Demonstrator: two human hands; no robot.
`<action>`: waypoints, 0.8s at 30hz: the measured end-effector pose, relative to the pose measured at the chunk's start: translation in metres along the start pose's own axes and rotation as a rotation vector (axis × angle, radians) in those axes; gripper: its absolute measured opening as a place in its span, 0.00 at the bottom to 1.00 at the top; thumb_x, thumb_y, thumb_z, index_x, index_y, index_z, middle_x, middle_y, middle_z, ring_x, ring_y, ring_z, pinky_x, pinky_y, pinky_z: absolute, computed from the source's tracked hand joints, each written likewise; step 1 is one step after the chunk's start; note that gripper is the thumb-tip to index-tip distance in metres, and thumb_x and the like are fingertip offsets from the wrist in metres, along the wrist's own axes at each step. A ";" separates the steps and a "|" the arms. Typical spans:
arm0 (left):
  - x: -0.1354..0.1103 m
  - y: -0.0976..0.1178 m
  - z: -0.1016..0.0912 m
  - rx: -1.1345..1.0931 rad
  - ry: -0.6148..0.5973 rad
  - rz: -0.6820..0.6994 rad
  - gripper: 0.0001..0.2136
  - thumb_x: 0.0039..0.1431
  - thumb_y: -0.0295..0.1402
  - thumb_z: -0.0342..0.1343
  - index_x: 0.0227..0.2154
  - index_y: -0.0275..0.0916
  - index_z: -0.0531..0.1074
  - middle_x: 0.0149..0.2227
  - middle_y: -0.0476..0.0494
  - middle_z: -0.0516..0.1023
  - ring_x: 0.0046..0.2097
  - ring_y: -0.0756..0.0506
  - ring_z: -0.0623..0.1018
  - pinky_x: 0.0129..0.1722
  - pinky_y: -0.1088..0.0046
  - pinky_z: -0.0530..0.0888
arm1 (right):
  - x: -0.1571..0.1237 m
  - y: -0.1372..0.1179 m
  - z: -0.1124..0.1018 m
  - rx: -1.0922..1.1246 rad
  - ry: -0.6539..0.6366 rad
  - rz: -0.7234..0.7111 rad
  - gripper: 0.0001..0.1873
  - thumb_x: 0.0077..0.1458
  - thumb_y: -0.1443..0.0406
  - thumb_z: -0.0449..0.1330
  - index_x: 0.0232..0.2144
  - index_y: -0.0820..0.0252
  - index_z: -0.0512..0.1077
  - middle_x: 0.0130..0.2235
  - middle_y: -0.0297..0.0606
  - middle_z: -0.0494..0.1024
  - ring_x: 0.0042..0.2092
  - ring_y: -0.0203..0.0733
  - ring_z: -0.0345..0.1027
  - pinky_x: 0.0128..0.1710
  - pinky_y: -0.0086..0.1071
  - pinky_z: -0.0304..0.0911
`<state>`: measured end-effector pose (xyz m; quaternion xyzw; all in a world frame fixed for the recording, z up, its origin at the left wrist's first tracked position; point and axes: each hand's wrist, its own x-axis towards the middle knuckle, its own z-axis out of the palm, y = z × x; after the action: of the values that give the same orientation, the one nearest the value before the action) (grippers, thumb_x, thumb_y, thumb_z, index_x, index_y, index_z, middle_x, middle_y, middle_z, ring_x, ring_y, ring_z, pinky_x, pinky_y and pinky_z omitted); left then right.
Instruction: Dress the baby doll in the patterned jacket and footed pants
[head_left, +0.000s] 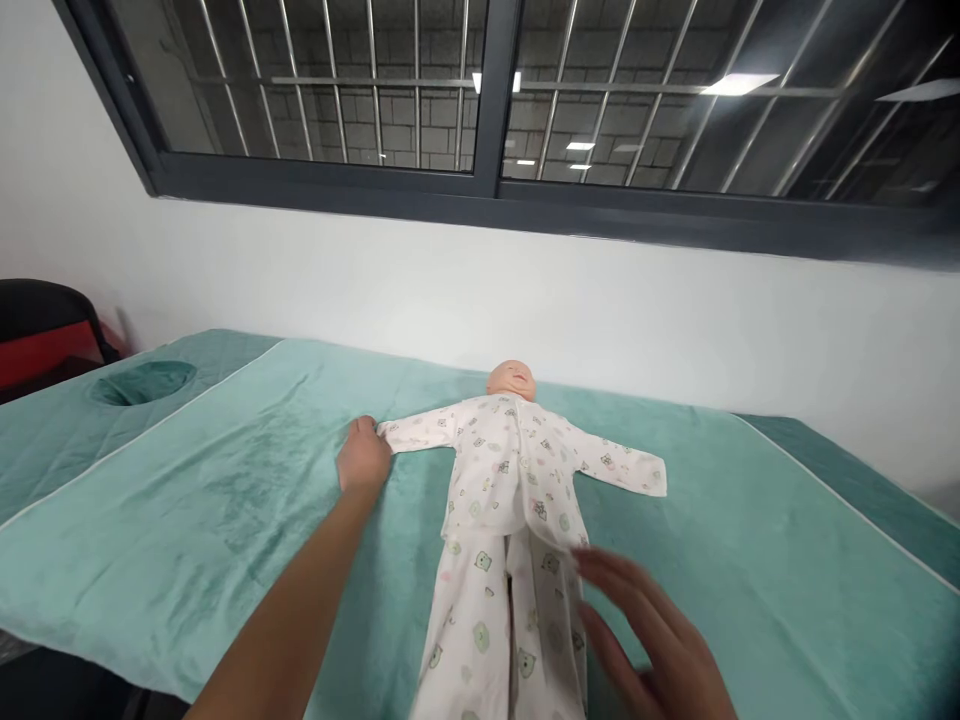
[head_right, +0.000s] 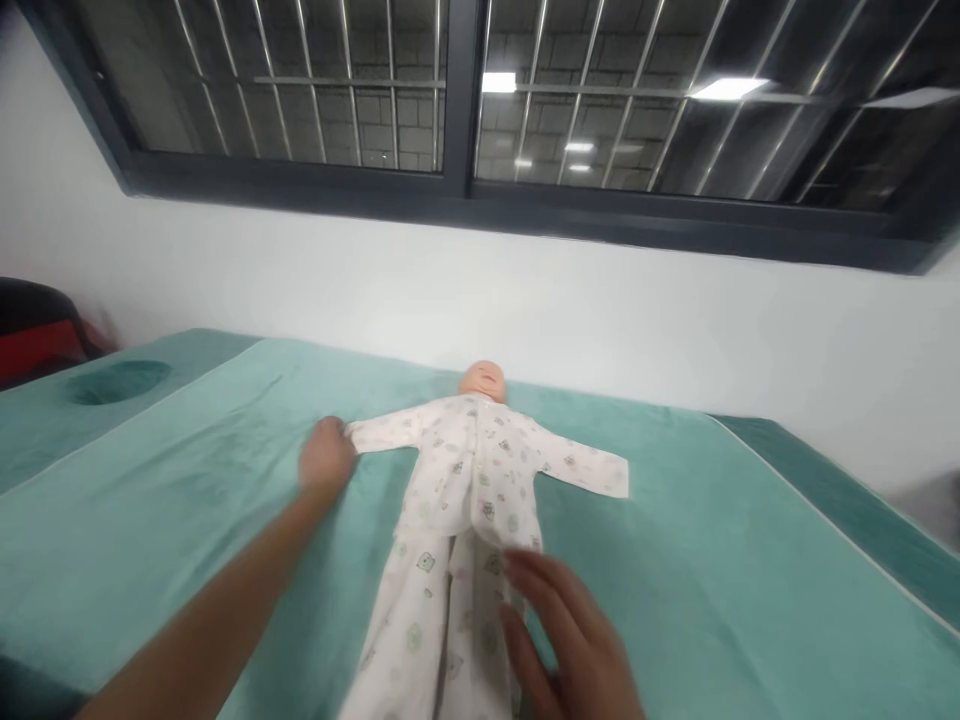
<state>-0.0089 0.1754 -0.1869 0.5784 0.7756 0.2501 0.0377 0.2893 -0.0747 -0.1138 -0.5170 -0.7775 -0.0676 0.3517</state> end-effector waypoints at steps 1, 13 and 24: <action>-0.001 0.001 -0.001 -0.002 -0.001 0.000 0.11 0.62 0.30 0.42 0.44 0.39 0.65 0.46 0.36 0.73 0.42 0.39 0.76 0.35 0.67 0.66 | 0.017 0.004 0.005 -0.037 -0.037 0.038 0.22 0.61 0.61 0.55 0.57 0.48 0.64 0.57 0.38 0.69 0.53 0.46 0.69 0.44 0.38 0.74; 0.001 0.000 0.002 -0.046 0.000 0.009 0.09 0.61 0.31 0.43 0.42 0.39 0.66 0.45 0.35 0.73 0.40 0.39 0.75 0.34 0.66 0.65 | 0.064 0.002 0.070 -0.167 -0.398 -0.121 0.30 0.67 0.59 0.45 0.67 0.61 0.48 0.68 0.40 0.45 0.69 0.48 0.38 0.67 0.51 0.45; -0.005 -0.003 -0.010 -0.286 0.078 -0.020 0.11 0.59 0.27 0.44 0.43 0.39 0.65 0.50 0.37 0.69 0.45 0.40 0.73 0.41 0.66 0.66 | 0.019 0.020 0.032 0.617 -0.277 0.444 0.20 0.62 0.52 0.51 0.51 0.51 0.71 0.58 0.37 0.70 0.59 0.47 0.63 0.61 0.42 0.58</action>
<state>-0.0136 0.1664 -0.1805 0.5495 0.7385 0.3797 0.0921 0.2867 -0.0364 -0.1305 -0.5468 -0.6708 0.3168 0.3882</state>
